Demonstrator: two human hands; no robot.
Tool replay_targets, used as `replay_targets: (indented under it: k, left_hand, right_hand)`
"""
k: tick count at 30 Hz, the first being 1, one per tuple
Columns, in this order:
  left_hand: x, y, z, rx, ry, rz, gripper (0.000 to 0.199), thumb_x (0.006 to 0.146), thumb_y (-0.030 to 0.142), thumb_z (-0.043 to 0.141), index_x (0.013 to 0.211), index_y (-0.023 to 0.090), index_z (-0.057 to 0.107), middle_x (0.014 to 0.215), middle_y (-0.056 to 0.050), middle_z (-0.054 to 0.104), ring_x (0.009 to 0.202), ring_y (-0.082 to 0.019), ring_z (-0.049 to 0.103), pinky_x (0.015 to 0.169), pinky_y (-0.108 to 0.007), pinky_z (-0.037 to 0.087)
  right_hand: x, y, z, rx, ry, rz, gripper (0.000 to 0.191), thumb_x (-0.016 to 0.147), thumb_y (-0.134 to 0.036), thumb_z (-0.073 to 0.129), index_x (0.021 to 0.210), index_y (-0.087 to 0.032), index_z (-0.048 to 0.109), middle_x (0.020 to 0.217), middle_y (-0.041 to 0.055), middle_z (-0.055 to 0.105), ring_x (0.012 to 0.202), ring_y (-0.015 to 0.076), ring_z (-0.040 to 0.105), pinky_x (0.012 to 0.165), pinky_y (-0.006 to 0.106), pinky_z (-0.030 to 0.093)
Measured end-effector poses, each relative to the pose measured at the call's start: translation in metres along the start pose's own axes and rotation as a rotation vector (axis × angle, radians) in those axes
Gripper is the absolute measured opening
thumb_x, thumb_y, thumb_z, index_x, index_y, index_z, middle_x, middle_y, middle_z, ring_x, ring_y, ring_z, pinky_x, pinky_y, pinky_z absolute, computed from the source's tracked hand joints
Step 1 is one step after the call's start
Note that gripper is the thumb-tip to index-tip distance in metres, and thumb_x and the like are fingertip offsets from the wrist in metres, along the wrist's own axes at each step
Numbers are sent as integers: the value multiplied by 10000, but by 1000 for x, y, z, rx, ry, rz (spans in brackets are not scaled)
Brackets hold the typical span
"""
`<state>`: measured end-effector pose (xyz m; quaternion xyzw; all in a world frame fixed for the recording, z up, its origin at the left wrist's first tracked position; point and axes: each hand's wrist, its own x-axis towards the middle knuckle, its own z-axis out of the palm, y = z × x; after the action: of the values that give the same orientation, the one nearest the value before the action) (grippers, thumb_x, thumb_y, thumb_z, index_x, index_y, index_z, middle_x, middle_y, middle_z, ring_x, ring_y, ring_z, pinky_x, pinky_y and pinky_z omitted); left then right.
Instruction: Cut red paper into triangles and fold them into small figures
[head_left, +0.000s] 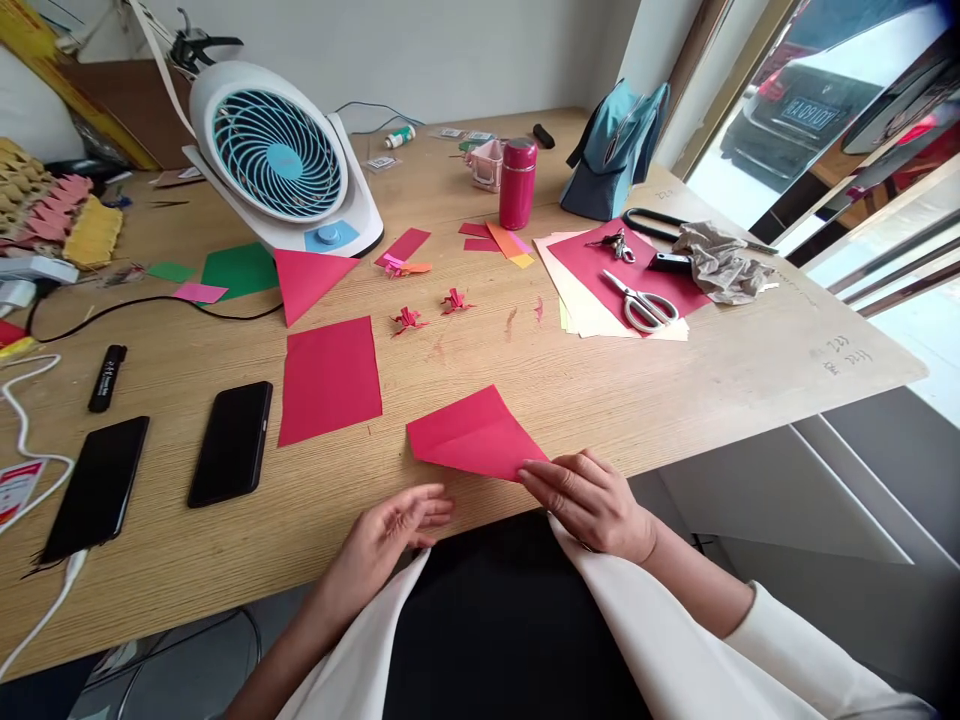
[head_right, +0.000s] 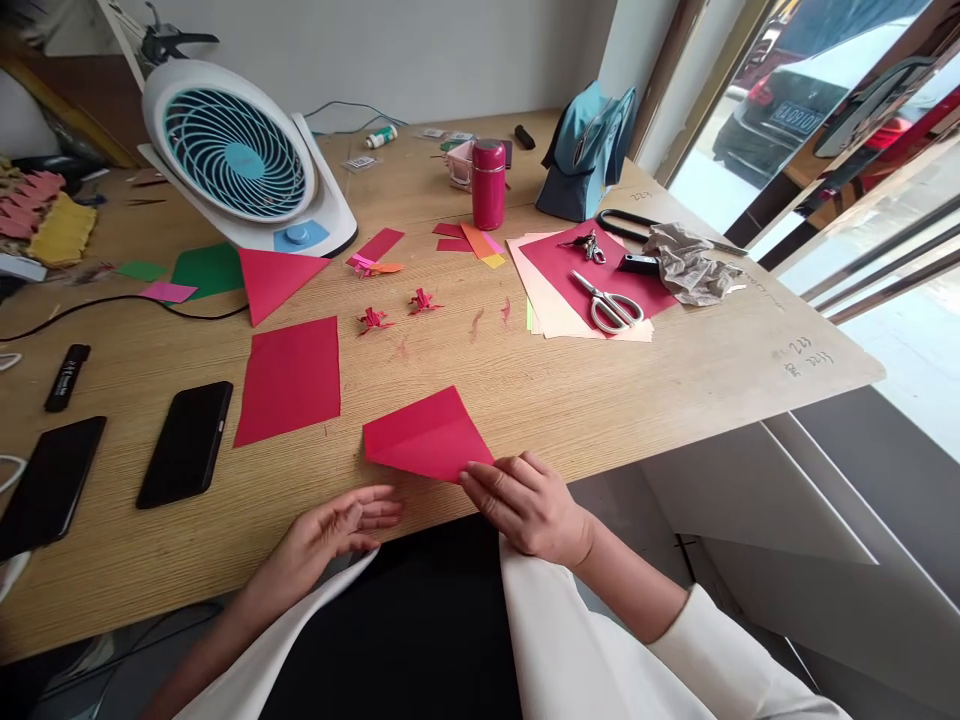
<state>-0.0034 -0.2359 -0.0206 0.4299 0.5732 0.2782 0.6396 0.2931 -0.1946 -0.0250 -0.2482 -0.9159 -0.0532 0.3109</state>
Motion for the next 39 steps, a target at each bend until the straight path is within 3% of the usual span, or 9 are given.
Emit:
replay_targets:
  k: [3,7,9,14,19,25,31,35,39]
  left_hand:
    - [20,20,17,-436,-52,-49,466,931,516,546,1199,147,640,1208,-157,697,1119,-274,667,877,-373,587]
    - [51,44,23,-664,152,78,310,907,302,633,1201,204,620,1215,-69,705,1052,-209,686,786,-305,604]
    - [64,58,17,-661,137,101,272,908,290,629,1168,208,624,1222,-63,705,1061,-209,684,758,-303,607]
    - [79,106,4,-454,-123,168,241,873,330,671,1029,146,671,1139,-121,737,1084,-282,682,836,-404,589]
    - [95,133,11,-287,-336,181,286,889,409,644,981,145,706,1047,-110,756,1040,-276,692,870,-407,560]
    - [136,127,0,-253,-41,392,291,864,446,663,778,168,651,773,-13,705,784,-165,664,783,-308,526]
    - [166,121,-11,-218,117,432,286,856,458,653,755,192,620,695,13,631,702,-157,613,703,-298,515]
    - [174,121,-9,-140,183,458,292,875,449,633,1013,191,648,844,-9,674,851,-169,649,793,-291,521]
    - [178,114,-8,31,348,635,532,859,360,678,1338,231,485,1158,-81,667,1120,-204,620,913,-304,500]
  right_hand:
    - [18,-8,2,-22,27,-85,298,973,-118,469,1183,-95,679,1190,121,717,890,199,635,637,331,477]
    - [23,-20,8,4,66,-89,270,942,-122,562,1189,-138,671,1187,87,725,883,182,645,631,310,482]
    - [20,-18,8,133,52,79,317,956,-235,582,1265,-178,622,1231,113,697,948,208,650,722,338,521]
    - [27,18,10,754,210,882,637,887,-514,627,1415,-198,464,1256,187,642,1078,271,647,784,394,577]
    - [57,46,22,1386,119,1085,523,796,-592,695,1096,-164,692,969,111,724,829,215,662,713,331,539]
    - [74,50,43,1407,262,1255,409,714,-534,783,651,-162,624,585,-22,531,528,85,389,510,245,326]
    - [84,61,51,1287,171,1291,460,690,-574,765,569,-174,572,517,-27,483,510,93,371,498,257,296]
    - [89,69,60,1268,211,1310,473,716,-585,736,558,-182,546,502,-25,492,472,87,377,471,248,289]
    - [95,77,73,1208,243,1340,507,741,-622,698,535,-182,550,461,-3,523,436,99,430,448,245,308]
